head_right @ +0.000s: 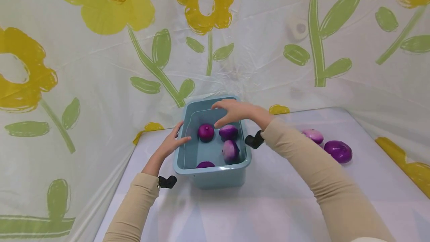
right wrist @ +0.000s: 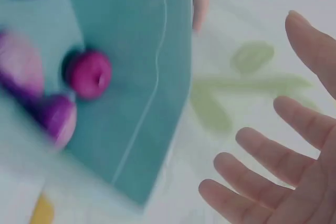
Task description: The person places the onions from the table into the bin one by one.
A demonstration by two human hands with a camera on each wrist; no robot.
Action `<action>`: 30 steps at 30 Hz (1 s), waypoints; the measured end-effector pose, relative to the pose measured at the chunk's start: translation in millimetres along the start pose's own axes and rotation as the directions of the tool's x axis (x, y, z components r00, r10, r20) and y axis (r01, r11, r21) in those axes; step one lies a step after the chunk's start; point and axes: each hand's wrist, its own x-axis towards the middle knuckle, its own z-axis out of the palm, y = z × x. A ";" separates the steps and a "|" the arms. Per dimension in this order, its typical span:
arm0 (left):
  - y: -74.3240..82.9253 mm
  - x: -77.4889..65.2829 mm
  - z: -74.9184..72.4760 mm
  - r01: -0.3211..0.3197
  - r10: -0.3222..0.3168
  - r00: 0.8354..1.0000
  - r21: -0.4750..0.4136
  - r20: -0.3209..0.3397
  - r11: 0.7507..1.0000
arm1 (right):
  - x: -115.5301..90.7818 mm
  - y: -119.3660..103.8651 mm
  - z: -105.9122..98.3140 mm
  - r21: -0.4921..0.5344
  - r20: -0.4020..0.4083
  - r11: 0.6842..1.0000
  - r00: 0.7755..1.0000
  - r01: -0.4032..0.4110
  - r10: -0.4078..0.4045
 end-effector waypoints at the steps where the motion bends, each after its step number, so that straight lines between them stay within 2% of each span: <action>1: -0.3 0.1 -0.3 -0.001 0.001 1.000 0.000 0.000 1.000 | -6.0 5.8 -5.9 0.007 -0.015 1.000 1.000 -0.020 0.021; 4: -0.1 0.0 -1.4 0.002 -0.002 1.000 0.006 -0.001 1.000 | -24.4 27.2 -21.6 0.035 -0.076 0.995 0.993 -0.088 0.091; 8: -0.2 0.4 -2.1 0.000 0.000 1.000 0.007 -0.002 1.000 | -52.5 57.5 -34.8 0.056 -0.177 0.987 0.971 -0.153 0.161; 10: -0.6 1.1 -2.1 -0.008 0.008 1.000 0.004 0.000 1.000 | -67.7 72.9 -37.5 0.055 -0.227 0.986 0.960 -0.156 0.165; 14: -0.7 2.4 -2.0 -0.011 0.011 1.000 -0.002 0.004 1.000 | -97.2 102.7 -33.1 0.067 -0.266 0.980 0.943 -0.188 0.199; 21: -0.6 2.7 -2.7 -0.009 0.009 1.000 -0.003 0.003 1.000 | -137.0 153.8 2.0 0.091 -0.230 0.952 0.924 -0.292 0.306; 30: -1.6 3.6 -1.8 -0.010 0.010 1.000 -0.012 0.010 1.000 | -173.2 198.4 63.9 0.202 -0.201 0.905 0.888 -0.375 0.413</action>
